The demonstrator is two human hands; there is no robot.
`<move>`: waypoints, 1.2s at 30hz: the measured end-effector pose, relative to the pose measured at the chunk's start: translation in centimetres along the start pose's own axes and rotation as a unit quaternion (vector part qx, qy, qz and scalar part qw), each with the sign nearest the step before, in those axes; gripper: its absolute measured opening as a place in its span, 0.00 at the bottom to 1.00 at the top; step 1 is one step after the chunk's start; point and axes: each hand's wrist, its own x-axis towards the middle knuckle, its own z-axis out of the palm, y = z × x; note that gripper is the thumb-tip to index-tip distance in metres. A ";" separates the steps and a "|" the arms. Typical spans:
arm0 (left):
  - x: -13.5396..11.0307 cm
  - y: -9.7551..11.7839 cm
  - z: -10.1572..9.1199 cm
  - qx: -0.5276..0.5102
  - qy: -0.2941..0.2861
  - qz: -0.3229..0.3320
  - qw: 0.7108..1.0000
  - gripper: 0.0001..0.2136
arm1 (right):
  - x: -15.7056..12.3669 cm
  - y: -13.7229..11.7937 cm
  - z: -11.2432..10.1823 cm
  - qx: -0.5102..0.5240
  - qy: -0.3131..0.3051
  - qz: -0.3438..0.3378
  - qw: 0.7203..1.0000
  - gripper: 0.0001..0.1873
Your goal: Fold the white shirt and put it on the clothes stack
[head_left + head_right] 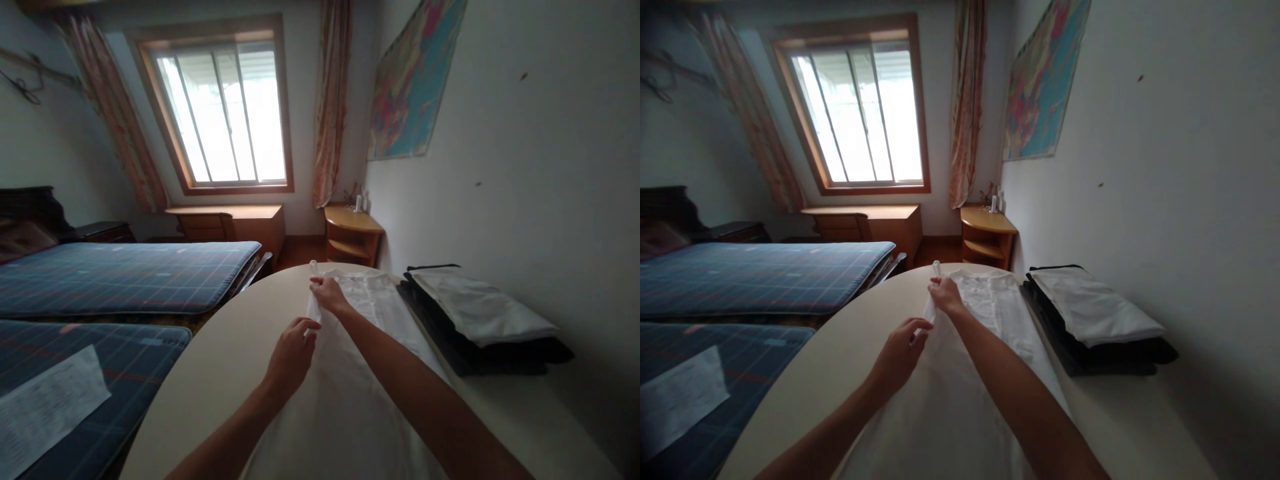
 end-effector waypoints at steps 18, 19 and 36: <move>-0.6 3.3 8.5 -0.008 -0.161 -0.061 0.985 0.18 | -3.1 10.2 -4.1 -0.032 0.013 0.011 0.999 0.33; -0.5 3.3 8.5 -0.017 -0.158 -0.058 0.985 0.17 | -3.1 10.1 -4.1 -0.043 0.015 0.008 0.999 0.33; -2.9 1.3 4.9 0.186 -0.282 0.104 0.935 0.32 | -11.8 8.9 -6.6 -0.252 -0.151 0.022 0.956 0.38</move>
